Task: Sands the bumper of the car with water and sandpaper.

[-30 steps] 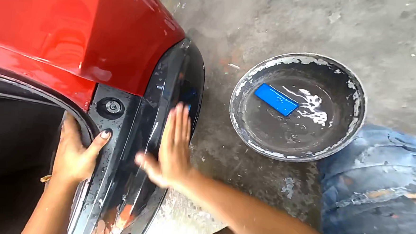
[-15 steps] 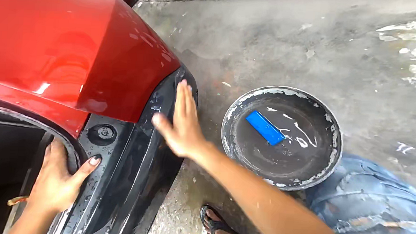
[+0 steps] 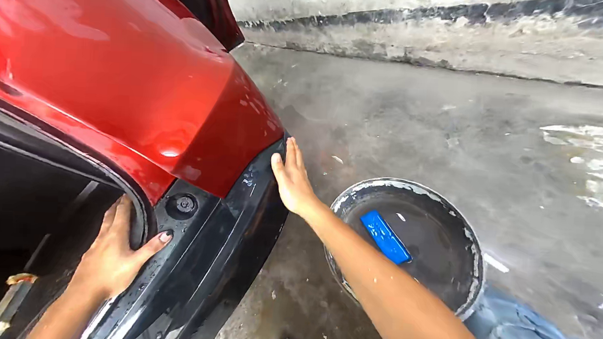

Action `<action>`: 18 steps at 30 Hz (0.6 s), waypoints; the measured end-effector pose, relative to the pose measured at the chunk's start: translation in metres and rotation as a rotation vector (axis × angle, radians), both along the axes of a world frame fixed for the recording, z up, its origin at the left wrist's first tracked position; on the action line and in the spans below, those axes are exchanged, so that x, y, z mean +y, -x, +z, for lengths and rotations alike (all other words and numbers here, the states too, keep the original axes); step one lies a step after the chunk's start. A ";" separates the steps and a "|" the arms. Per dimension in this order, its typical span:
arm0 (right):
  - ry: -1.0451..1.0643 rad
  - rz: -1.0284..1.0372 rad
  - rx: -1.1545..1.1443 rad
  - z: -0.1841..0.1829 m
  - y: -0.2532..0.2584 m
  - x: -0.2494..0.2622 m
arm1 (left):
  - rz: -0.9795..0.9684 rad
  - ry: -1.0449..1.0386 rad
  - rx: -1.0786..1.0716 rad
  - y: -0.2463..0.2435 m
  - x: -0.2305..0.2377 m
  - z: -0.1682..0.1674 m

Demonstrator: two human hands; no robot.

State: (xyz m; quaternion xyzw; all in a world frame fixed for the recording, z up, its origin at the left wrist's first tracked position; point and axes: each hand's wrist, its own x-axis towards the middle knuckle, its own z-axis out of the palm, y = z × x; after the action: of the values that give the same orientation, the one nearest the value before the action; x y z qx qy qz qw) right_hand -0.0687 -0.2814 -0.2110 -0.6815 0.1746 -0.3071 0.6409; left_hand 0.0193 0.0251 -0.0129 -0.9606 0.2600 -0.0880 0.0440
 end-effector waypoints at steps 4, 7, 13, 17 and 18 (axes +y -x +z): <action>0.174 -0.131 -0.122 0.008 0.029 0.039 | 0.014 0.006 0.008 0.002 -0.007 0.001; 0.174 -0.102 -0.213 -0.015 0.007 0.015 | 0.061 -0.005 0.032 0.007 -0.010 0.004; 0.308 -0.224 -0.233 -0.005 0.008 0.015 | 0.112 0.014 0.071 0.014 -0.018 0.006; 0.408 -0.180 -0.311 -0.019 0.012 0.010 | 0.133 0.015 0.080 0.020 -0.018 0.008; 0.361 -0.156 -0.276 -0.018 0.006 0.002 | 0.129 0.011 0.082 0.020 -0.018 0.009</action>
State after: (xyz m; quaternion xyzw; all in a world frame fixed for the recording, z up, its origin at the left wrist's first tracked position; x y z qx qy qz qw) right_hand -0.0745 -0.2798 -0.2293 -0.7210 0.0797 -0.4722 0.5008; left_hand -0.0009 0.0073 -0.0037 -0.9784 0.1985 -0.0469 0.0334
